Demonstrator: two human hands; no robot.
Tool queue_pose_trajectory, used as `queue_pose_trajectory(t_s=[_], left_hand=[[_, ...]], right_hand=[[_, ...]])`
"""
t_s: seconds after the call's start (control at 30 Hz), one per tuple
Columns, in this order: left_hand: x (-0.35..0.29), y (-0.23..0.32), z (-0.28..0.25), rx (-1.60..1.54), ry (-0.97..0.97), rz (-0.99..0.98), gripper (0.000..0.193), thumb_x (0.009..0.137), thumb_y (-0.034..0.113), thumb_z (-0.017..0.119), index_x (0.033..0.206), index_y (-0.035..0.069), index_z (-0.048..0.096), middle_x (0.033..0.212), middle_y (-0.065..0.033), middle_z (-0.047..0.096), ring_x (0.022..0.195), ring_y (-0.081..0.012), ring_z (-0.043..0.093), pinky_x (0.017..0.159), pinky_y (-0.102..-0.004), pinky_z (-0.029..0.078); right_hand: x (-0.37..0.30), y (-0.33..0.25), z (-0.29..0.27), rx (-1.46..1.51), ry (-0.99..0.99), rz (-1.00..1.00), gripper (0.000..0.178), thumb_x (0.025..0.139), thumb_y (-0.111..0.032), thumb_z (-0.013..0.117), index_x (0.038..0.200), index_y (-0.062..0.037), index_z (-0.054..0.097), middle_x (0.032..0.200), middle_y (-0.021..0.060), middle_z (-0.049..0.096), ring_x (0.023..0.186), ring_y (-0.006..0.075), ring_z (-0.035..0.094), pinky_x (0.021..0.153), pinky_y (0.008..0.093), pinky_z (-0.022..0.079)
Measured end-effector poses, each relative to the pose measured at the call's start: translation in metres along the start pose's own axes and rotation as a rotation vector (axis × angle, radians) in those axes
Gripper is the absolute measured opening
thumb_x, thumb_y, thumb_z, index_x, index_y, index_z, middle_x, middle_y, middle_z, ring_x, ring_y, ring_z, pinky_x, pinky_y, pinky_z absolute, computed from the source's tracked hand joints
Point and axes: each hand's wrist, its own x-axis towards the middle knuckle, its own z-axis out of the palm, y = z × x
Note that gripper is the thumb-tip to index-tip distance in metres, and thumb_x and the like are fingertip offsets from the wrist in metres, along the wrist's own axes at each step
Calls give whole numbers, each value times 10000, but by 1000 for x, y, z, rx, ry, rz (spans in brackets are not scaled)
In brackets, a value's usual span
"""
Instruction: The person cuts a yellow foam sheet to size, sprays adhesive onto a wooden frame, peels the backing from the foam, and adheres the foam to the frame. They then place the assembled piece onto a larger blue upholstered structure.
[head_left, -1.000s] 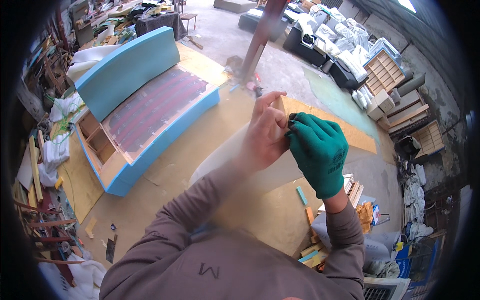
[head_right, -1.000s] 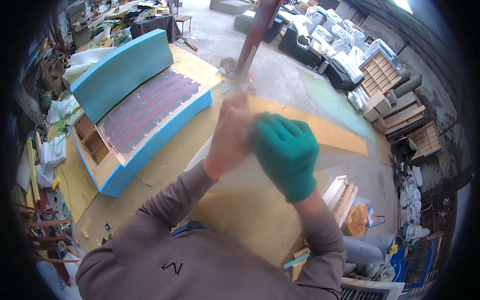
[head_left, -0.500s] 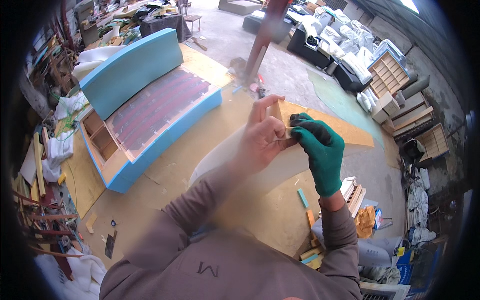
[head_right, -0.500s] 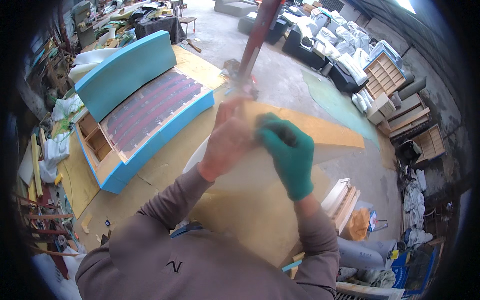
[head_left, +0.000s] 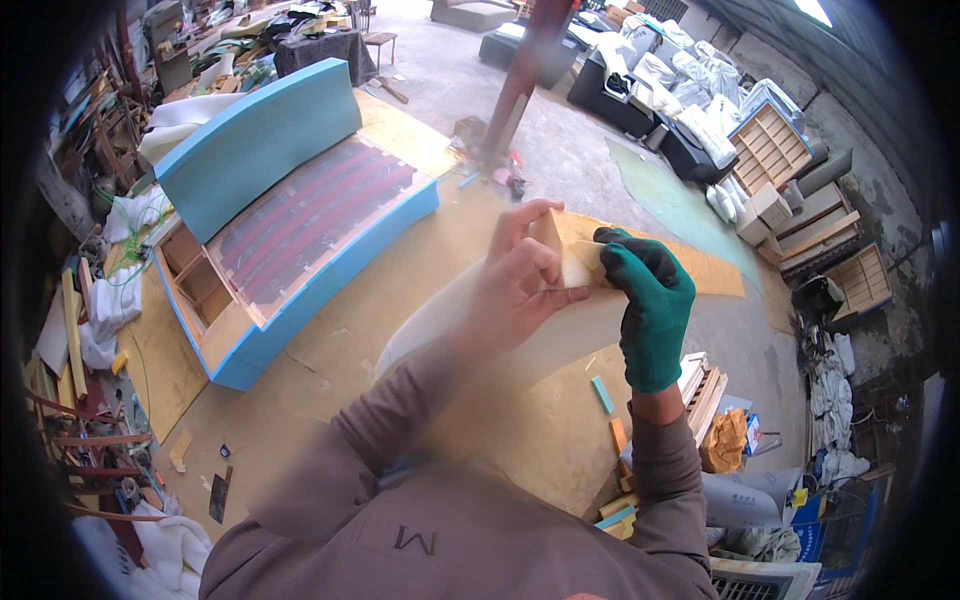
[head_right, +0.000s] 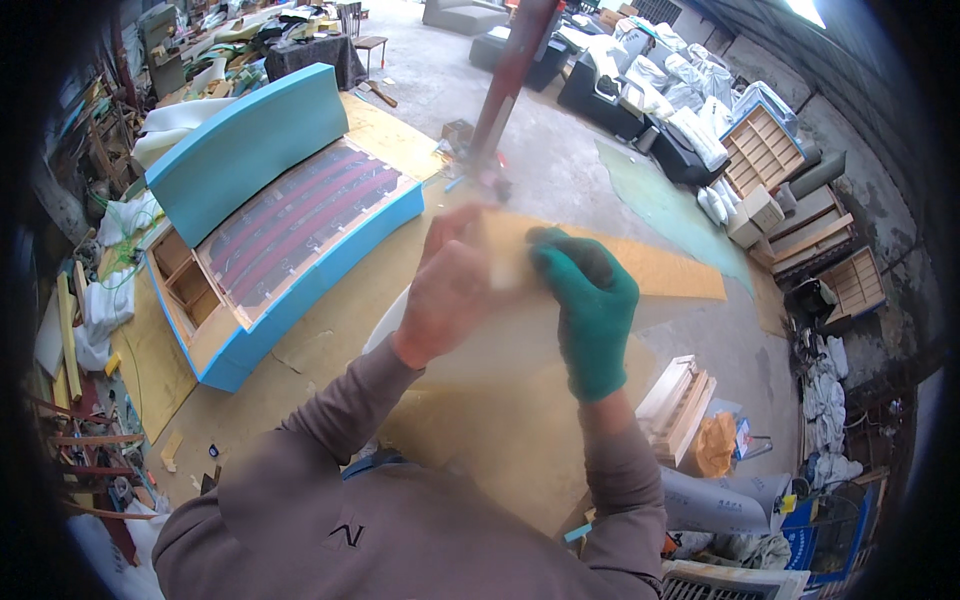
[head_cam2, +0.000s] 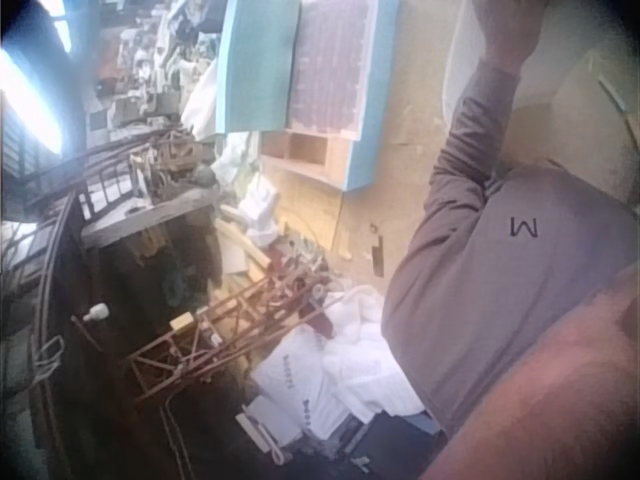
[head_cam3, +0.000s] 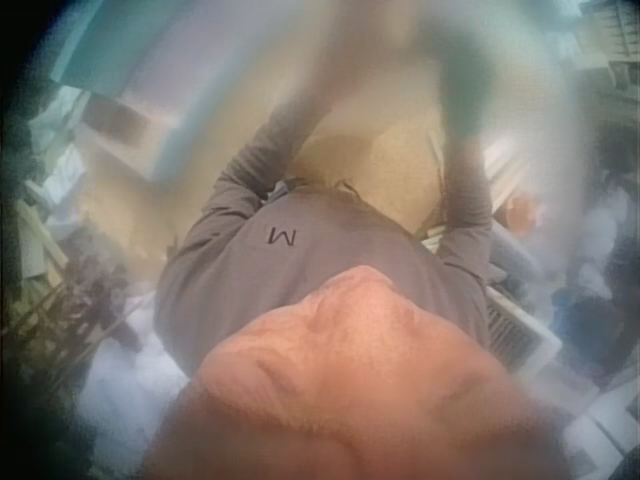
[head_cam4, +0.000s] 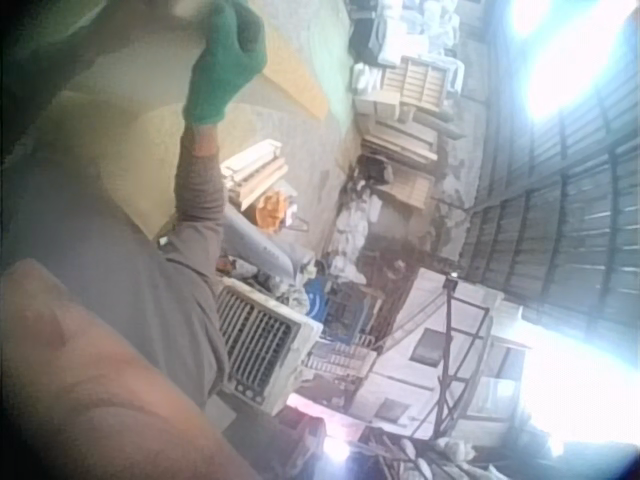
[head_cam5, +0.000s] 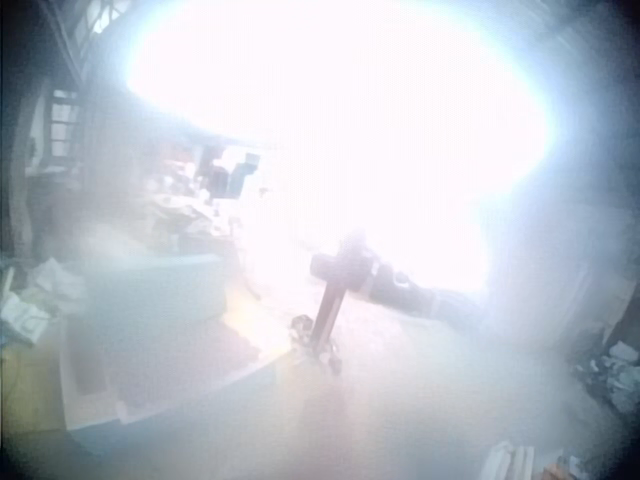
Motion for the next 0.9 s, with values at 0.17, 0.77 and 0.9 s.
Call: queue_pose_trajectory(t_s=[0.17,0.77,0.9], left_hand=[[-5,9,-9,28,33,-93,761,913,209,947,1409,63,389,1569,-242,443,1491,-356,453,1228,-499,385],[-19,25,-10,-36,104,-291,638,993,31,602,1539,-34,280,1499,-259,425,1450,-328,450,1271,-470,329],[-15,37,-13,-3,108,-355,606,980,24,593,1517,-37,317,1489,-261,463,1457,-327,469,1276,-464,335]], right_hand=[[-7,4,17,50,40,32,174,1015,-54,737,1153,31,803,1252,115,812,1085,155,721,957,279,547],[-6,-25,24,-993,-347,-679,295,945,-102,842,1209,6,769,1238,188,794,972,323,774,895,377,613],[-5,-18,22,-943,-353,-599,208,988,-65,795,1177,24,785,1181,146,826,939,220,779,850,342,614]])
